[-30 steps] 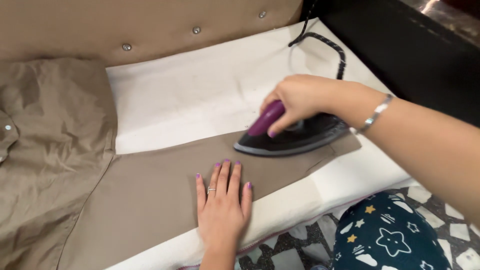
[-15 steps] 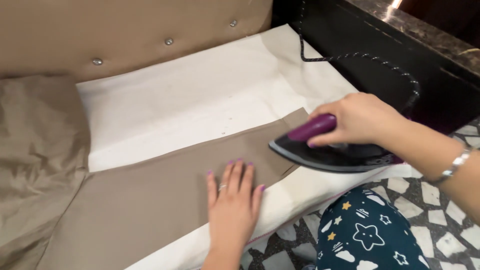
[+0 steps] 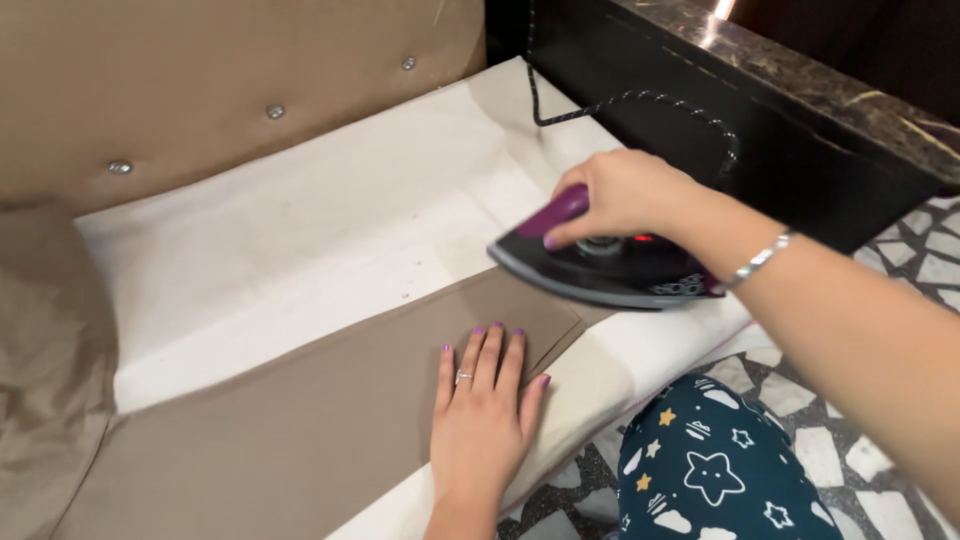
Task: The recorder is ironing a brown long-sleeved shirt on a flat padded surface.
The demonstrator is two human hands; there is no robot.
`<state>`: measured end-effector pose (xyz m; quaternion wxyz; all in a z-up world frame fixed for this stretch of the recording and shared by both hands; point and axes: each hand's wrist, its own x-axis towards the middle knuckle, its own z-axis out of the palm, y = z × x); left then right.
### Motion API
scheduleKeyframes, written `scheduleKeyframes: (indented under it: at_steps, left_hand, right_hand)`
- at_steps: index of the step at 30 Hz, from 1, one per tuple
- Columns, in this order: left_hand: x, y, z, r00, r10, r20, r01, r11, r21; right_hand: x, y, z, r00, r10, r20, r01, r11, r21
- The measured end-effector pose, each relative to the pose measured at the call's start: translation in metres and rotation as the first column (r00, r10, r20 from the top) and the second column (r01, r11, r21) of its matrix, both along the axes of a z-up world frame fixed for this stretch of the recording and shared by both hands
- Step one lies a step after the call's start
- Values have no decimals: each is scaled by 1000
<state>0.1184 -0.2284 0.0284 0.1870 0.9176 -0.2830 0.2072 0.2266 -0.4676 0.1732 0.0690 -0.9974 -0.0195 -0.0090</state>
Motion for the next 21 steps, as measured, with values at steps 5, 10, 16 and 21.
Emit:
scheduleKeyframes:
  at_steps: [5,10,16,21]
  left_hand:
    - [-1,-1,1,999,8,31,-8,1000,-17]
    - [-1,-2,1,1000,13,17,-12,999,-44]
    - [5,0,-11,998,1,65,4,997,-75]
    - [7,1,-15,995,-27,94,33,997,-62]
  right_hand:
    - [-35,-14,9,957,232,-176,-225,972,64]
    - [-35,-3,8,993,40,-108,-49,995,-87]
    - [30,-8,-7,980,-166,112,180,975,-127]
    - [85,-18,-20,955,-206,215,242,957,-159]
